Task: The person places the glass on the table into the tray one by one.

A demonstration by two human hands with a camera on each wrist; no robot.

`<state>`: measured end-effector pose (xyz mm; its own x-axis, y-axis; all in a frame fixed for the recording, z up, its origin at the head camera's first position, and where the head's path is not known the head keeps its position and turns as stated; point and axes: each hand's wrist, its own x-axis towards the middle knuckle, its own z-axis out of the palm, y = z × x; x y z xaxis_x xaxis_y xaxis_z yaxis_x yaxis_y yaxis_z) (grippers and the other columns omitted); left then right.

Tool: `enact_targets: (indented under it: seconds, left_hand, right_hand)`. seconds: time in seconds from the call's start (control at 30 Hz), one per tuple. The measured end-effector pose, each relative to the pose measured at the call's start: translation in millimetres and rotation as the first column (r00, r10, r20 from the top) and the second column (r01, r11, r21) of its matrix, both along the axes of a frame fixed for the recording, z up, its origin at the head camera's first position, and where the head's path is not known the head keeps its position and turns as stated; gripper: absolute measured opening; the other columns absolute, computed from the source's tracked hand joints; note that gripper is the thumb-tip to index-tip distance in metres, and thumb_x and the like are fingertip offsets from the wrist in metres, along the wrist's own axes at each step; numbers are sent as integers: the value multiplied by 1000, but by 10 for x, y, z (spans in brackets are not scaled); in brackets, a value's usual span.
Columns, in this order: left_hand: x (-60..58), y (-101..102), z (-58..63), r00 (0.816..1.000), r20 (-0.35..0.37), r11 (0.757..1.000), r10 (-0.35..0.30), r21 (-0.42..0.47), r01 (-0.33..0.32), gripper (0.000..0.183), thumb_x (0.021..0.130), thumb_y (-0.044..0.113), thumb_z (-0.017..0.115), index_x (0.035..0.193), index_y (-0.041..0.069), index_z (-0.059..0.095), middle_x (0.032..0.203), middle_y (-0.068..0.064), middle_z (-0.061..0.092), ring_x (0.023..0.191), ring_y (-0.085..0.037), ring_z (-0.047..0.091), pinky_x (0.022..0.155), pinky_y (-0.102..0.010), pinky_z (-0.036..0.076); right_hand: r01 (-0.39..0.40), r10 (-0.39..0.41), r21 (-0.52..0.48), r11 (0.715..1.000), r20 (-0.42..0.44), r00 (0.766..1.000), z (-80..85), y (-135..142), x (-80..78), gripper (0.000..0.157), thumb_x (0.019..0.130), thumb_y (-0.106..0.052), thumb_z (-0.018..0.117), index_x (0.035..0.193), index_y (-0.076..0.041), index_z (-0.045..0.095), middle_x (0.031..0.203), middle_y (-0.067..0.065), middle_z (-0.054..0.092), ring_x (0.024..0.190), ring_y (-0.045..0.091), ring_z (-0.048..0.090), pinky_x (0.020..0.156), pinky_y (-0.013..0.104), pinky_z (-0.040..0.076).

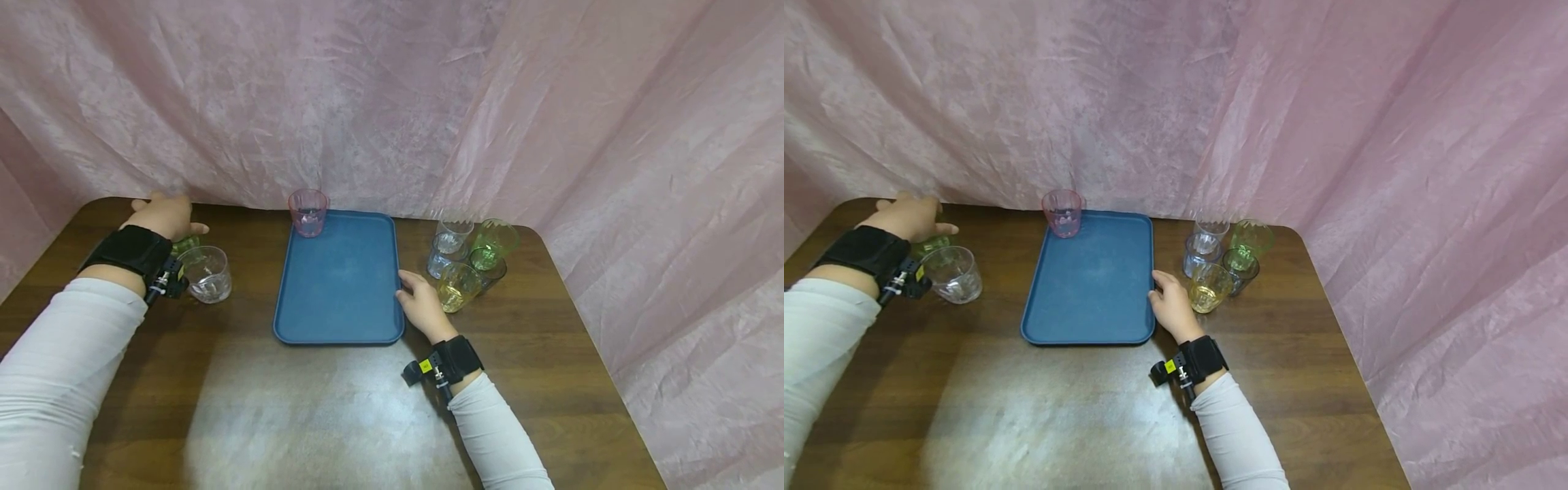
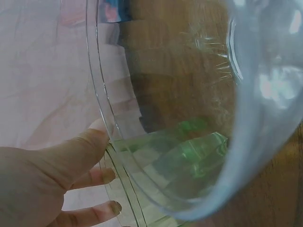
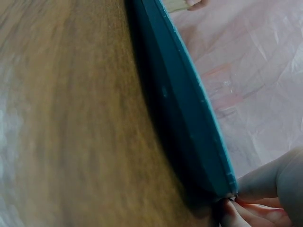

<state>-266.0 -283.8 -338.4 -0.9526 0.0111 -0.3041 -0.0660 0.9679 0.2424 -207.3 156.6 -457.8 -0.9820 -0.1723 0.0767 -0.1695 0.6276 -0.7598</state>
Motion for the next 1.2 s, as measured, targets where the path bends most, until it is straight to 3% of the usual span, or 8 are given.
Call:
enact_targets:
  seconds: [0.2, 0.6, 0.9, 1.03, 1.2]
  left_hand:
    - [-53, -8, -23, 999, -9, 999, -34, -36, 33, 66, 101, 26, 62, 133, -24, 33, 131, -61, 14, 118, -82, 16, 91, -86, 33]
    - [-56, 10, -58, 999, -36, 1000, -5, -11, 4, 66, 102, 26, 61, 136, -21, 31, 132, -59, 13, 121, -80, 13, 85, -88, 36]
    - [-111, -24, -127, 993, -59, 994, -98, -59, 95, 63, 101, 22, 61, 135, -24, 35, 131, -59, 22, 119, -79, 19, 96, -84, 29]
    - [-131, 21, -99, 984, -107, 987, -142, -93, 132, 61, 100, 21, 62, 131, -25, 39, 127, -56, 34, 123, -73, 25, 102, -82, 22]
    - [-97, 146, 3, 978, -151, 987, -147, -84, 135, 57, 101, 21, 62, 128, -25, 41, 124, -55, 36, 118, -73, 30, 98, -81, 31]
  right_hand:
    - [-2, 2, -7, 1000, -1, 1000, 9, 2, -12, 45, 98, 1, 60, 142, 9, 52, 146, 25, 51, 132, 36, 54, 112, 44, 44]
    - [-2, 2, -8, 1000, -8, 1000, 21, 8, -13, 45, 98, 1, 60, 141, 9, 52, 145, 25, 52, 132, 36, 54, 111, 43, 44]
    - [-9, 9, -4, 1000, -7, 1000, -2, 6, -1, 45, 98, 1, 60, 141, 9, 52, 145, 25, 52, 131, 36, 54, 111, 44, 45]
    - [-9, 9, -2, 1000, -12, 1000, -5, 6, -3, 45, 98, 1, 60, 141, 9, 52, 145, 25, 52, 131, 36, 55, 111, 44, 45]
    - [-11, 11, 2, 1000, -13, 1000, -8, 8, -7, 45, 97, 1, 60, 141, 9, 52, 145, 25, 52, 131, 36, 55, 111, 43, 45]
